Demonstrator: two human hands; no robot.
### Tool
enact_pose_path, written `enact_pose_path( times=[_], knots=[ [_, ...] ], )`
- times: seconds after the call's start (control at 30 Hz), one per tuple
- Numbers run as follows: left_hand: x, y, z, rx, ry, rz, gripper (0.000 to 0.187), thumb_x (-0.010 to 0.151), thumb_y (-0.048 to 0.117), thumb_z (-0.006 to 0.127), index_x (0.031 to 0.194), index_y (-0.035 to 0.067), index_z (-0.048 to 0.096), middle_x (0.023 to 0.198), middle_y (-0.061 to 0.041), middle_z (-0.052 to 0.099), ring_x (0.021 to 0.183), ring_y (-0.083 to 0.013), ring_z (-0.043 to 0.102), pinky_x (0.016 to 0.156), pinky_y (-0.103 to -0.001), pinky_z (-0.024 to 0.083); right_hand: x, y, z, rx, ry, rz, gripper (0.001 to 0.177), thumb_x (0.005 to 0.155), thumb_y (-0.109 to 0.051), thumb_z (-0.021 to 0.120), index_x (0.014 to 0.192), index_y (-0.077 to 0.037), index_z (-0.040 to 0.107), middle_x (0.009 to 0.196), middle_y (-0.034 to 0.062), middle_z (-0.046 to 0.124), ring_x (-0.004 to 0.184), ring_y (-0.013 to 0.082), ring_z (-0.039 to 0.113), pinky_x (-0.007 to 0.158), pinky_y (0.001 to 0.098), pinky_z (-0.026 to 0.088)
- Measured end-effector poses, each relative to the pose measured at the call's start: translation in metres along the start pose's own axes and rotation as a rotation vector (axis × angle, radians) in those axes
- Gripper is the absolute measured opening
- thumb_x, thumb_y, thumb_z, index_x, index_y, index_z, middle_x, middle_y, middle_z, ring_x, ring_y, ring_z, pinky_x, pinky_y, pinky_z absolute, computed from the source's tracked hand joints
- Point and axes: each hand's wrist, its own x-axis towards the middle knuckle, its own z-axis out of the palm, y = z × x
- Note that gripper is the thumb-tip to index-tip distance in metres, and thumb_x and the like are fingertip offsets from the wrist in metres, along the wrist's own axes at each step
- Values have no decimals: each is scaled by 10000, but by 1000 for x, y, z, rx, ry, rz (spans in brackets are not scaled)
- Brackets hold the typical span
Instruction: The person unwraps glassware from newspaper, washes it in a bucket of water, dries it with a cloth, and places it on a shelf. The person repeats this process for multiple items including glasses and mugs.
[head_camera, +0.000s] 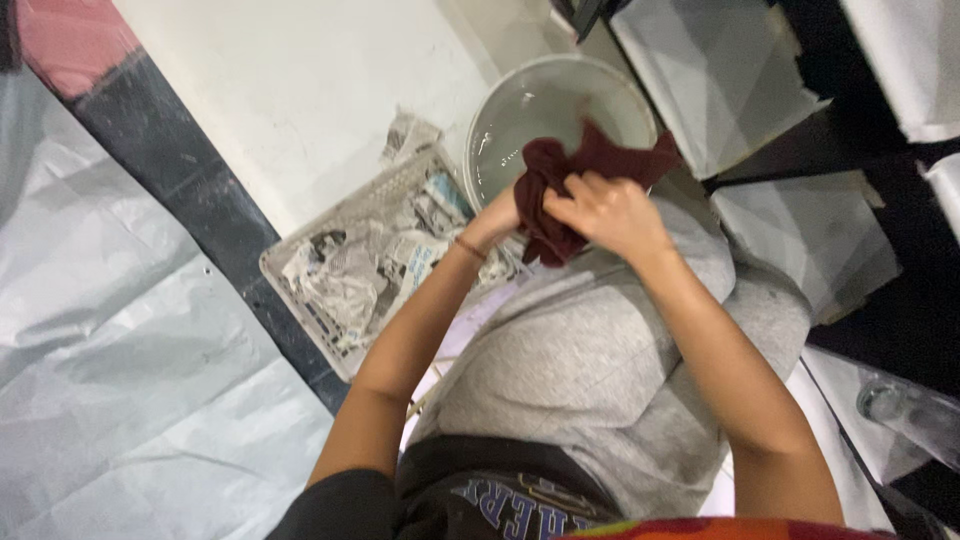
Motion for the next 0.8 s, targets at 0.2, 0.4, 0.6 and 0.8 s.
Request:
enact_pose_path(
  times=[0.2, 0.4, 0.6, 0.8],
  knots=[
    [-3, 8, 16, 632, 482, 708, 330, 1008, 111, 536, 1287, -57, 589, 1241, -190, 664, 1151, -325, 646, 1029, -378, 503, -24, -24, 59, 721, 74, 725, 271, 991, -34, 551, 1244, -119, 592, 866, 86, 625, 799, 255, 662, 749, 388, 536],
    [-46, 91, 53, 550, 405, 813, 152, 1007, 137, 548, 1006, 6, 625, 1060, -151, 638, 916, -213, 631, 823, -308, 512, -18, -59, 72, 2094, 117, 1373, 241, 1059, -221, 503, 1220, -79, 610, 1109, 46, 682, 951, 168, 690, 805, 342, 593],
    [-56, 94, 49, 263, 472, 829, 232, 1154, 224, 460, 1080, 48, 591, 1093, -108, 641, 984, -216, 624, 917, -331, 517, -9, -78, 18, 1803, 130, 1168, 313, 1020, -184, 517, 1272, -27, 617, 1136, 105, 712, 981, 220, 714, 820, 355, 615],
    [-76, 103, 47, -45, 452, 657, 269, 1063, 275, 438, 1103, 25, 529, 1047, -114, 595, 523, -70, 485, 387, -204, 356, -14, -113, -88, 1543, 586, 1053, 356, 1051, -176, 526, 1324, 41, 595, 1163, 159, 699, 935, 293, 748, 761, 479, 617]
  ],
)
